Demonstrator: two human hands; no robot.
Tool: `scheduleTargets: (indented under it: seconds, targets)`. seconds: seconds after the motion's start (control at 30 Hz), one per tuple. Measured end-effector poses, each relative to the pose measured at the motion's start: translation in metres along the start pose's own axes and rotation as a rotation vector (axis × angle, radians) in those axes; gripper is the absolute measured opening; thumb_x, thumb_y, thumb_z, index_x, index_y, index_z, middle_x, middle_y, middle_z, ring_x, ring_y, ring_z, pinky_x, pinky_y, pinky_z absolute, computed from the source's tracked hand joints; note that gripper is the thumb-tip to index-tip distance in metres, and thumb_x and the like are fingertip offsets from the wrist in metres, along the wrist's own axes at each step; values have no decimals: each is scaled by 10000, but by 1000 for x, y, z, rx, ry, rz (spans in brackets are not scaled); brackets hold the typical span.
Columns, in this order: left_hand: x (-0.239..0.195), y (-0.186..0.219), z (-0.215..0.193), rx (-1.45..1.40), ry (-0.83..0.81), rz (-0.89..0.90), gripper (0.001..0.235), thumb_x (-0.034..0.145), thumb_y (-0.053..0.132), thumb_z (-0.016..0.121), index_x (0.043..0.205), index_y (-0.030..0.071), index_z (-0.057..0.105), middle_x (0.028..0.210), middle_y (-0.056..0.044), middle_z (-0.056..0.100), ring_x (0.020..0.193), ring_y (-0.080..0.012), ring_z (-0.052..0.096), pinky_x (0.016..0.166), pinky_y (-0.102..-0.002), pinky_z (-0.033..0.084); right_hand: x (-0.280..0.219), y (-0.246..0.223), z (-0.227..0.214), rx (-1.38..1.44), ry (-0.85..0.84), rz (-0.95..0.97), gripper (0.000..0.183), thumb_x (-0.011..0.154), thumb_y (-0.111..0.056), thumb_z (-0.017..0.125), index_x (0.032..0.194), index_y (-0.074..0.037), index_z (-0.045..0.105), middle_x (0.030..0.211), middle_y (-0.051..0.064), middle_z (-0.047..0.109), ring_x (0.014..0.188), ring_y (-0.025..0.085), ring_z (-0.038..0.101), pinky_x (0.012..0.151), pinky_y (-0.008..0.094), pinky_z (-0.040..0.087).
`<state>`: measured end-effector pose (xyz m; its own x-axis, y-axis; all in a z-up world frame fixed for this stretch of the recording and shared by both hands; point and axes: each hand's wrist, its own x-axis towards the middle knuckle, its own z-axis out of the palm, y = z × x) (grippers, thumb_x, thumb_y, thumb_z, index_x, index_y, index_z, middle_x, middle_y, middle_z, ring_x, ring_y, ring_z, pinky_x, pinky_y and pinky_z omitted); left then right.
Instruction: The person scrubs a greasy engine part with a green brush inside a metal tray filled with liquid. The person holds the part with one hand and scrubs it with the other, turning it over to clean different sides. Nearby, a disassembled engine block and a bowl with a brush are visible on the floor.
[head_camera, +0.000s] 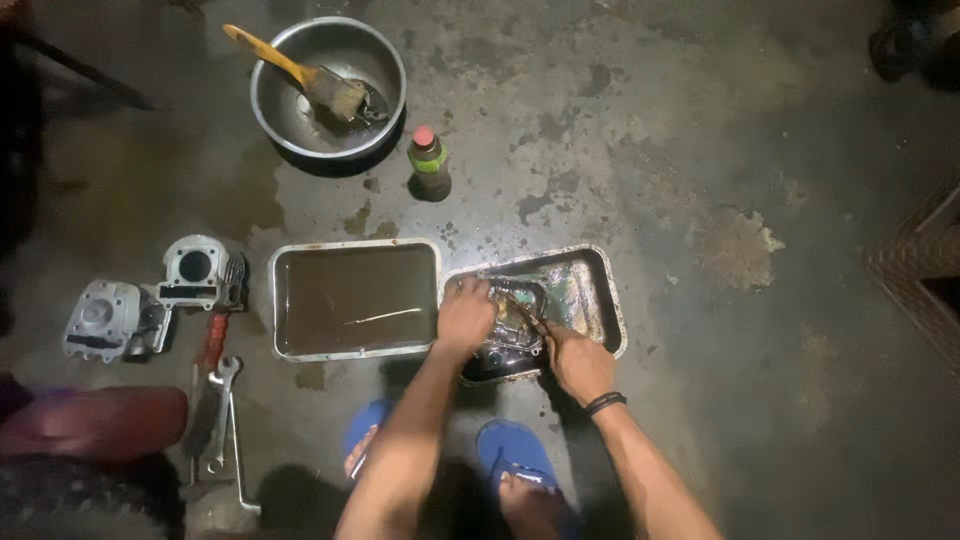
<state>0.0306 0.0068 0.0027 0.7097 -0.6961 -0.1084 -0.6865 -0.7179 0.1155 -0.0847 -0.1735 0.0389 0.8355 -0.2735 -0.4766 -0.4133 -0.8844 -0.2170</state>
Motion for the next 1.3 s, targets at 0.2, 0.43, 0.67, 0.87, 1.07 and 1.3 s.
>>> scheduleTargets:
  seconds: [0.2, 0.43, 0.67, 0.87, 1.07, 1.3]
  targets:
    - [14, 0, 58, -7, 9, 86, 312, 935, 259, 492, 894, 176, 790, 1131, -48, 698, 1097, -271, 537, 903, -454, 426, 2, 5, 2, -13, -17, -27, 409, 1051, -388, 434, 1375, -275, 657, 1259, 51, 740, 1121, 293, 728, 937, 448, 589]
    - [12, 3, 35, -15, -32, 104, 300, 910, 216, 502, 916, 174, 799, 1125, -19, 739, 1136, -247, 545, 1001, -441, 383, -1, -1, -3, -1, -21, -8, 398, 1046, -390, 443, 1367, -287, 655, 1254, 47, 742, 1127, 299, 724, 928, 459, 596]
    - [14, 3, 11, -406, -214, -107, 185, 903, 237, 619, 990, 205, 779, 1167, -37, 724, 1210, -285, 580, 1017, -498, 440, -7, -8, -14, -21, -26, 9, 393, 1051, -388, 445, 1361, -276, 659, 1224, 57, 749, 1104, 286, 735, 917, 446, 602]
    - [14, -1, -46, -1487, -194, -490, 282, 989, 166, 642, 1265, 112, 631, 1210, -154, 712, 1075, -296, 701, 949, -436, 547, -2, -3, -3, 22, -23, 4, 413, 1050, -369, 431, 1404, -274, 622, 1224, 82, 744, 1120, 314, 726, 931, 477, 594]
    - [8, 3, -66, -1954, 47, -476, 403, 912, -11, 737, 1291, 13, 604, 1072, -146, 716, 886, -171, 675, 782, -259, 580, -1, -2, -2, 25, -30, -10, 428, 1052, -365, 418, 1421, -260, 607, 1251, 101, 730, 1138, 328, 715, 954, 490, 582]
    - [15, 0, -27, -2013, 184, -471, 302, 807, -8, 845, 1090, 29, 745, 968, -89, 775, 796, -122, 718, 690, -218, 607, 0, -2, 3, 55, -19, -3, 431, 1053, -362, 426, 1425, -244, 608, 1286, 98, 723, 1154, 340, 708, 939, 490, 584]
